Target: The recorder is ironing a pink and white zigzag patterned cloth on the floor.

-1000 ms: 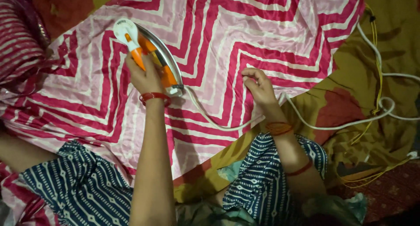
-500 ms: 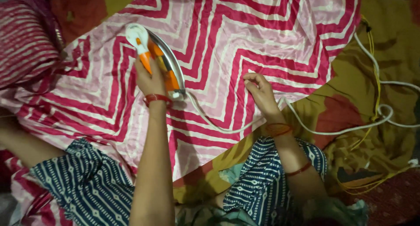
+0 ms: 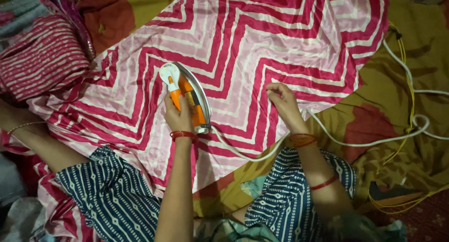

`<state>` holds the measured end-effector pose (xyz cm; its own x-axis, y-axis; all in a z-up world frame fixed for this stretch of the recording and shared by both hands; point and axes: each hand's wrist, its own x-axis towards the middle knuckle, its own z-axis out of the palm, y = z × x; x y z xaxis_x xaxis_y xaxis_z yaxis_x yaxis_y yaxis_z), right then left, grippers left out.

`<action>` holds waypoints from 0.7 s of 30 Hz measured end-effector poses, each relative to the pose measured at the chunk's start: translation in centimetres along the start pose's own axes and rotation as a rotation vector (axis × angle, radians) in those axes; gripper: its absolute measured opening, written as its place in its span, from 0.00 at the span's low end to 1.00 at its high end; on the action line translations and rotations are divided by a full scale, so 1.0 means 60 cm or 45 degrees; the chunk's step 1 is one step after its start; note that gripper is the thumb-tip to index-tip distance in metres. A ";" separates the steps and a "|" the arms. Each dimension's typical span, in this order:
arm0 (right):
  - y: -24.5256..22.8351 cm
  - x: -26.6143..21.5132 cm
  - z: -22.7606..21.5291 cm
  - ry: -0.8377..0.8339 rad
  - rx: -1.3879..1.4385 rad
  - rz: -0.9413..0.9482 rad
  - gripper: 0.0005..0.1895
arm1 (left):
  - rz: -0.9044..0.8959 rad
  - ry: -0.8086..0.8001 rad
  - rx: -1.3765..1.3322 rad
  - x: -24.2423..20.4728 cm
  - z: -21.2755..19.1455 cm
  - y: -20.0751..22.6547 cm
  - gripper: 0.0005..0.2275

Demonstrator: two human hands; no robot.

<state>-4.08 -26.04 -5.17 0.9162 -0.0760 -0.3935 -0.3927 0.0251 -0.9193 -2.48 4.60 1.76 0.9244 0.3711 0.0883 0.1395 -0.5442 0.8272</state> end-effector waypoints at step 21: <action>0.044 0.021 -0.003 -0.034 0.015 -0.118 0.11 | 0.140 0.133 0.095 0.194 0.044 -0.027 0.16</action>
<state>-3.97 -26.23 -8.07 0.9503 -0.0519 -0.3069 -0.3057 0.0307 -0.9516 9.02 7.82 -0.03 0.8942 0.3801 0.2366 0.0690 -0.6391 0.7660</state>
